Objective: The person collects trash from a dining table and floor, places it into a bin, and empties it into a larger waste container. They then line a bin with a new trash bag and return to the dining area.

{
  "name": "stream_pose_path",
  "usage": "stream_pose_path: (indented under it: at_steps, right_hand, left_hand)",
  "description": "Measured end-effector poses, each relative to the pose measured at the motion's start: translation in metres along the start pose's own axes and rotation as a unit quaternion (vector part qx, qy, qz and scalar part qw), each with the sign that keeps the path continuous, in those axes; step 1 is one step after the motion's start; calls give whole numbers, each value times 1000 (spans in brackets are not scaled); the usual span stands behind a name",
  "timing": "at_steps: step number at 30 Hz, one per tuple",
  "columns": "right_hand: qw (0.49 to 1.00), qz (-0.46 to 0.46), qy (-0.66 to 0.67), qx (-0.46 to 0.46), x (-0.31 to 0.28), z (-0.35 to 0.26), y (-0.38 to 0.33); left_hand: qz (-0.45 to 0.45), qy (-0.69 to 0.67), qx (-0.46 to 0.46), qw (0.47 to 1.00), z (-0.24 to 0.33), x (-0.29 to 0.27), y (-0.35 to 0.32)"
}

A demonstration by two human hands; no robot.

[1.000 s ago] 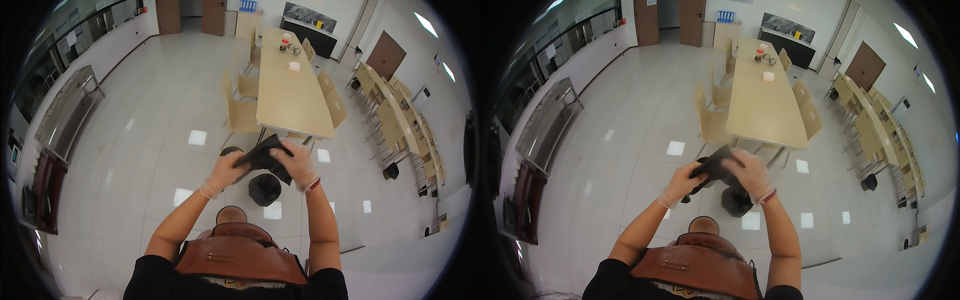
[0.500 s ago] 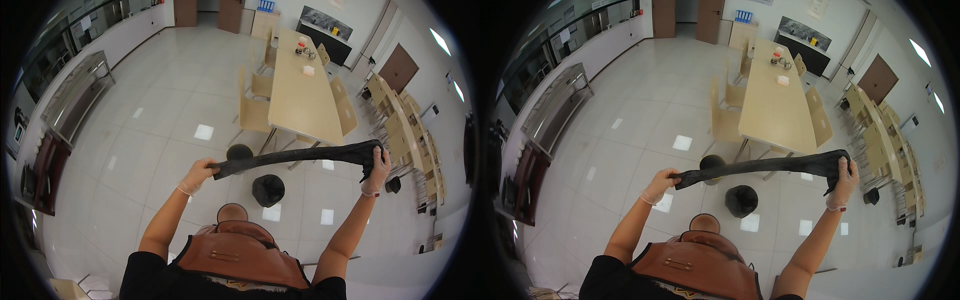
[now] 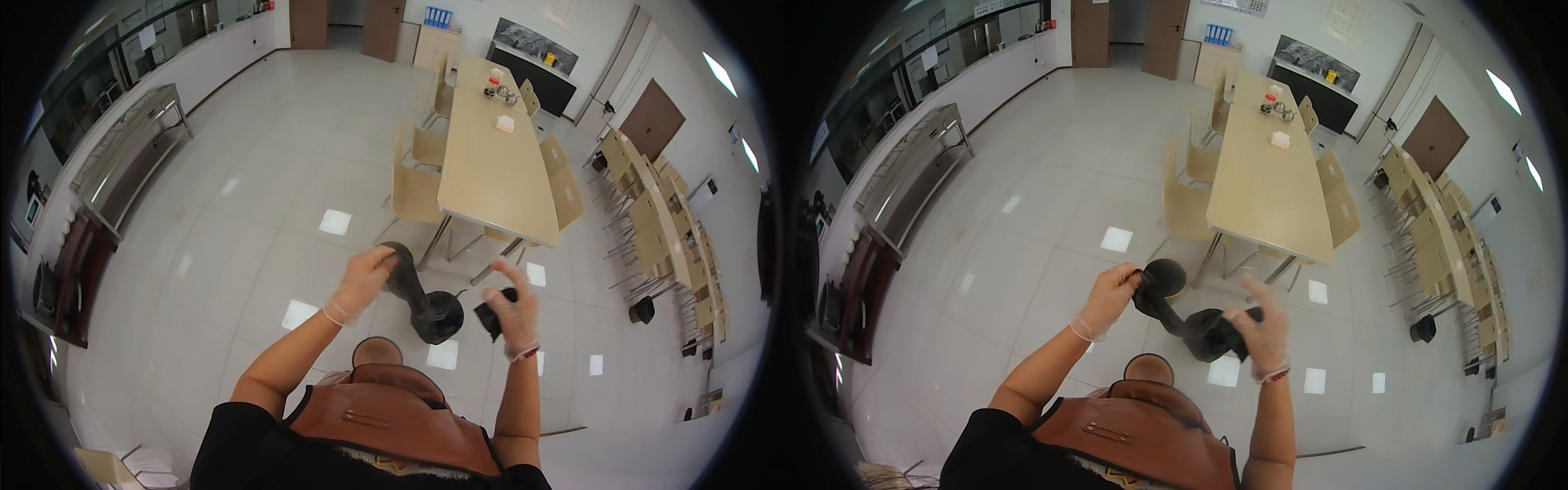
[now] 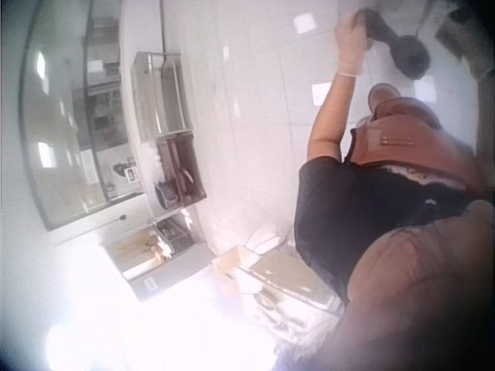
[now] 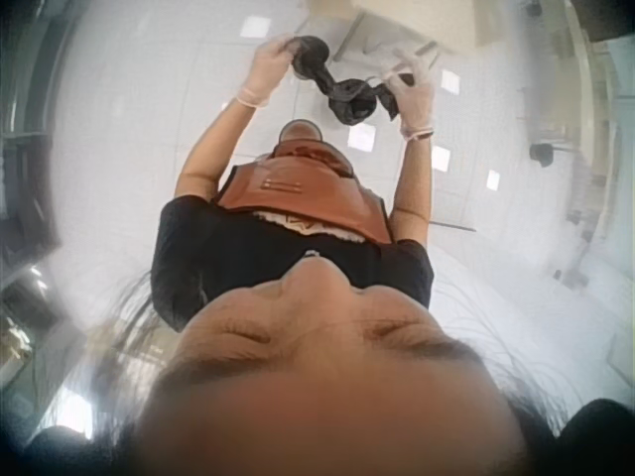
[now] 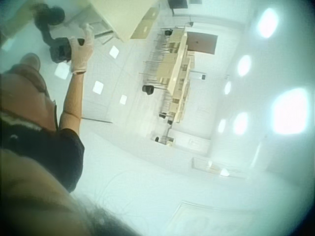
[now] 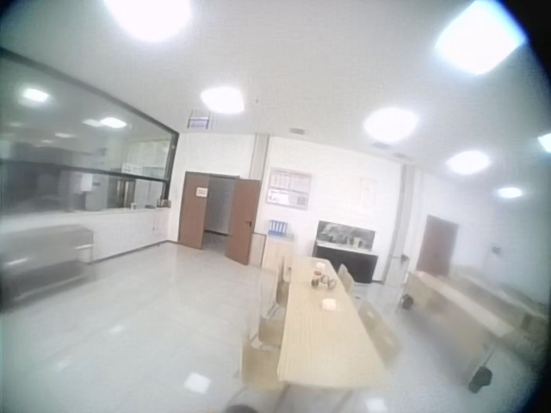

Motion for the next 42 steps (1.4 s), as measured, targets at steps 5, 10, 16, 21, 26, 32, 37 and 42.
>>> stream_pose_path:
  at_steps: [5, 10, 16, 21, 26, 32, 37, 42]
  right_hand:
    - [993, -104, 61, -8, 85, -11, 12]
    - [935, -204, 270, 110, 102, 11, 20]
    - [939, -157, 303, 35, 100, -17, 20]
    - [924, -228, 299, 62, 115, 8, 16]
    - [932, -170, 300, 114, 103, 4, 12]
    - [969, -218, 115, 17, 88, -9, 14]
    - [992, -75, 88, -49, 62, -30, 13]
    - [985, -58, 144, 75, 78, -5, -30]
  left_hand:
    - [-54, 153, 2, 987, 31, 31, 2]
    - [-68, 229, 103, 965, 50, 40, -7]
    - [-106, 154, 13, 982, 22, 31, -14]
    - [-179, 122, -38, 976, 26, 40, -21]
    - [-167, 69, -6, 984, 23, 32, -24]
    - [-233, 62, -44, 970, 41, 50, -29]
    - [-176, 84, -48, 980, 34, 51, -28]
    - [-129, 58, -22, 990, 29, 54, -30]
Point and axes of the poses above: each hand's wrist, its own y-axis towards the middle knuckle, its own x-axis out of the palm, z = x × y, the point moved 9 cm from there along y, towards the middle knuckle, and after that the axes turned 13 degrees about -z, right-handed, at the moved point
